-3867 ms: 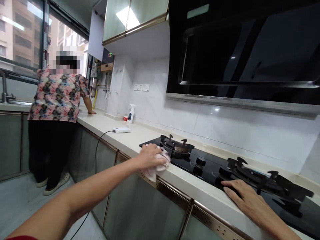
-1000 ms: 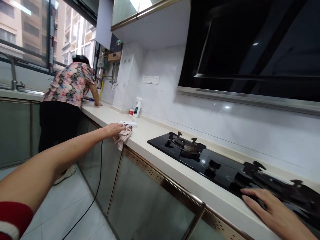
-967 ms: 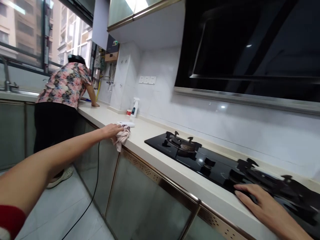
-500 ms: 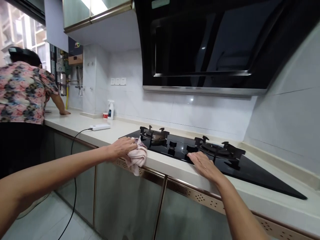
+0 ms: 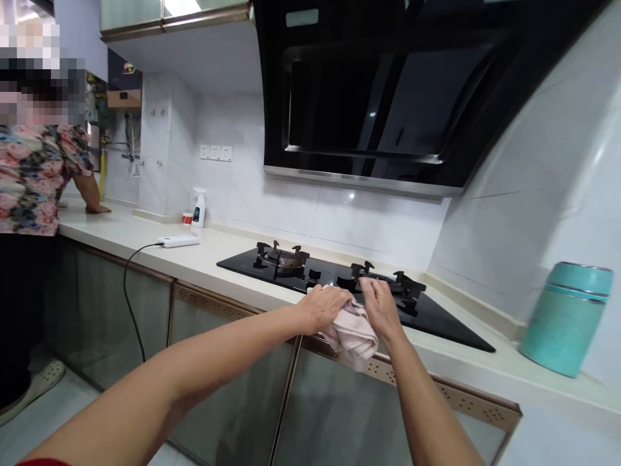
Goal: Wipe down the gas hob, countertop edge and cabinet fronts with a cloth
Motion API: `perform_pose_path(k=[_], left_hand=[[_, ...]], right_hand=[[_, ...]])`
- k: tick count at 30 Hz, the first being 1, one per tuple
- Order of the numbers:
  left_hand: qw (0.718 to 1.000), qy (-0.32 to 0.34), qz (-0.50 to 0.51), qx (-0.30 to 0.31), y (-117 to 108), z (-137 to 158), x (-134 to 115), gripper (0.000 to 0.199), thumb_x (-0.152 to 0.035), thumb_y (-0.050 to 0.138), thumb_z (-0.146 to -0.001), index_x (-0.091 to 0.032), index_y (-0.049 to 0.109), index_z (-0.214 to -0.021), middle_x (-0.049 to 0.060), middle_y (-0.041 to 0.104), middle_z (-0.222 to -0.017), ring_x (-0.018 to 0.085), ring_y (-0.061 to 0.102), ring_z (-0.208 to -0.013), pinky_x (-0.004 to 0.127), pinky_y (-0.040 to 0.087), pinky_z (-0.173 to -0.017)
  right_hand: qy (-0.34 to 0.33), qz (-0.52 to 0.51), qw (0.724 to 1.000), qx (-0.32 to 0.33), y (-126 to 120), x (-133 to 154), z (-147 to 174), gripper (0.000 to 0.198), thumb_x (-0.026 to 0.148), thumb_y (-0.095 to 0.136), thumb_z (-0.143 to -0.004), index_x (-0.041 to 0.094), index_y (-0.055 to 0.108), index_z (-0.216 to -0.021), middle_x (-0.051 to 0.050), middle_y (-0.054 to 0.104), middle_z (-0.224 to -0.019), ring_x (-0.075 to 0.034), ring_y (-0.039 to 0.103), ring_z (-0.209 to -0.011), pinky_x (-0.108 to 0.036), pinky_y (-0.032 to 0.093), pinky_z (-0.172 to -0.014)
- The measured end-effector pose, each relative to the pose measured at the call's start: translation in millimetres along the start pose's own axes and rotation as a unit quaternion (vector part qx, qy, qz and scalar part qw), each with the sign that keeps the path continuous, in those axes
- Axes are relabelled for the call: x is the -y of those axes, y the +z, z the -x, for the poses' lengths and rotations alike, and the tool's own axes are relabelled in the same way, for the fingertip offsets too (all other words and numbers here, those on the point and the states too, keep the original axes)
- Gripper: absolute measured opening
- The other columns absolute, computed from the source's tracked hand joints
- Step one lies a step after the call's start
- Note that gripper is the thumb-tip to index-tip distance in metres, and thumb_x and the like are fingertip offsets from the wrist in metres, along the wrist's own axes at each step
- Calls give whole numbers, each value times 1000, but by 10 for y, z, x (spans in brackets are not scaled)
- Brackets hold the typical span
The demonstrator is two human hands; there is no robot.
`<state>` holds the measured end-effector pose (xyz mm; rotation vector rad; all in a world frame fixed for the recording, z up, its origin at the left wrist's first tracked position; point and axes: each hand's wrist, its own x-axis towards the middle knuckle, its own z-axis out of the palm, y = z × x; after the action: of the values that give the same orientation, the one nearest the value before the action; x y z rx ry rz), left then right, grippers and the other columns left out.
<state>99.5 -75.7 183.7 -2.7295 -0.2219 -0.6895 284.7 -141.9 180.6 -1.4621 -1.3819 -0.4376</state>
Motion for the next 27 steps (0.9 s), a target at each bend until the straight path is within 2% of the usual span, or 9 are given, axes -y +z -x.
perform_pose_path(k=[2,4,7,10,15,18,21,23,27], left_hand=[[998,-14,61,19,-75,129,61,101,-55,84,-67,-17,32,-146,17,55,-139,32,53,-127,42,42,-95],[992,-27,120,32,-168,320,192,100,-55,82,-70,-23,30,-150,14,53,-144,31,51,-130,44,42,-97],[987,-84,137,14,-324,662,501,68,-49,75,-77,-30,51,-138,8,54,-145,28,49,-134,43,39,-103],[977,-184,108,-7,-474,962,890,36,-39,65,-85,-32,65,-120,0,62,-137,22,52,-130,37,41,-104],[961,-260,75,-51,-516,1026,1351,37,-47,46,-94,-24,66,-114,7,66,-130,27,55,-125,43,41,-104],[969,-237,46,-45,-360,908,1319,43,-54,37,-97,-26,66,-113,5,67,-128,24,57,-122,39,41,-102],[991,-129,7,-16,-201,887,1177,41,-47,34,-101,-29,65,-119,5,67,-130,22,56,-124,36,40,-100],[996,-83,-13,-9,-136,935,1116,41,-42,32,-102,-30,64,-125,5,66,-133,22,54,-127,35,40,-98],[993,-97,-66,-26,-50,1042,1094,51,-52,28,-101,-27,63,-129,8,57,-147,26,50,-137,39,42,-101]], right_hand=[[-45,48,997,42,-37,216,99,56,64,33,-95,22,67,-109,-12,64,-116,-29,56,-114,-48,44,-104],[-95,118,979,139,-22,455,215,48,60,40,-96,26,64,-120,-10,62,-124,-29,55,-114,-49,44,-99],[-143,241,929,242,65,760,335,54,58,56,-92,35,52,-141,-9,57,-138,-33,51,-121,-51,43,-95],[-142,328,894,270,180,955,342,76,59,71,-84,33,42,-149,-12,48,-149,-40,46,-128,-56,42,-95],[-172,359,884,245,367,1068,275,71,50,79,-80,33,48,-142,-8,52,-146,-39,50,-123,-53,41,-95],[-194,344,893,214,377,966,321,59,50,69,-89,33,48,-141,-7,57,-139,-34,50,-122,-48,39,-95],[-210,334,900,186,222,708,456,56,55,57,-95,30,47,-144,-8,56,-140,-32,49,-123,-44,37,-94],[-210,325,909,156,30,446,571,55,57,49,-98,27,49,-143,-10,55,-142,-32,48,-123,-44,35,-95],[-165,327,929,49,-493,-220,804,57,60,45,-95,21,59,-133,-14,57,-139,-33,49,-126,-47,34,-102]])
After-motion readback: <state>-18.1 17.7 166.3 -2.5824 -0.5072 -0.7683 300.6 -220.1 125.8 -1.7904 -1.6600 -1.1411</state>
